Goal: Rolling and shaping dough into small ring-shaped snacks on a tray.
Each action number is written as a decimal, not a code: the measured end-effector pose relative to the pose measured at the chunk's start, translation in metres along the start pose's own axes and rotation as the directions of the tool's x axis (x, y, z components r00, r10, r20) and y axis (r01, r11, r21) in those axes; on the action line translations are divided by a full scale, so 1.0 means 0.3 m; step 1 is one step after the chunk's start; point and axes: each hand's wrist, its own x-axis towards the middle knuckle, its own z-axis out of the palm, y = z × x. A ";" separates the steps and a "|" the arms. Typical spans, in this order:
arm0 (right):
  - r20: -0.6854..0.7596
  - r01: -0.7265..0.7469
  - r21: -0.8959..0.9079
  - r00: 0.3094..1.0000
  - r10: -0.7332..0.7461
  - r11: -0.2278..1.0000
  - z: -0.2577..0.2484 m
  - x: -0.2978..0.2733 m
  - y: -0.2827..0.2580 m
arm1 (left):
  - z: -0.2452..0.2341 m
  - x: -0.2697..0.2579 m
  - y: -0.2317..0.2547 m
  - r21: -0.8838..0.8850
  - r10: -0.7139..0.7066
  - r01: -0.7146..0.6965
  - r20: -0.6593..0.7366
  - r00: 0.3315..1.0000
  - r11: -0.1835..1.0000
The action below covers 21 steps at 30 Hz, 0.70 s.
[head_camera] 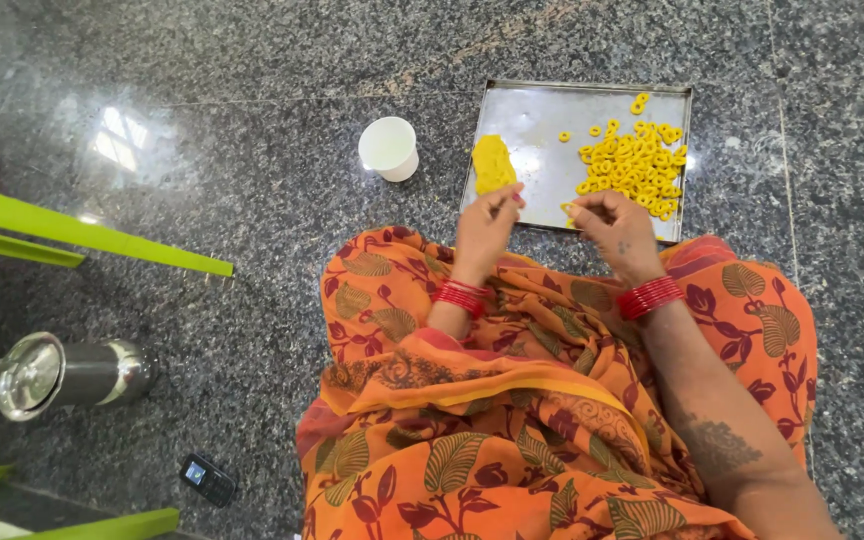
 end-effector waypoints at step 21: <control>0.130 0.239 -0.906 0.943 -0.308 0.349 -0.115 0.476 0.201 | -0.102 0.483 -0.476 0.520 0.023 -0.078 0.112 0.993 0.851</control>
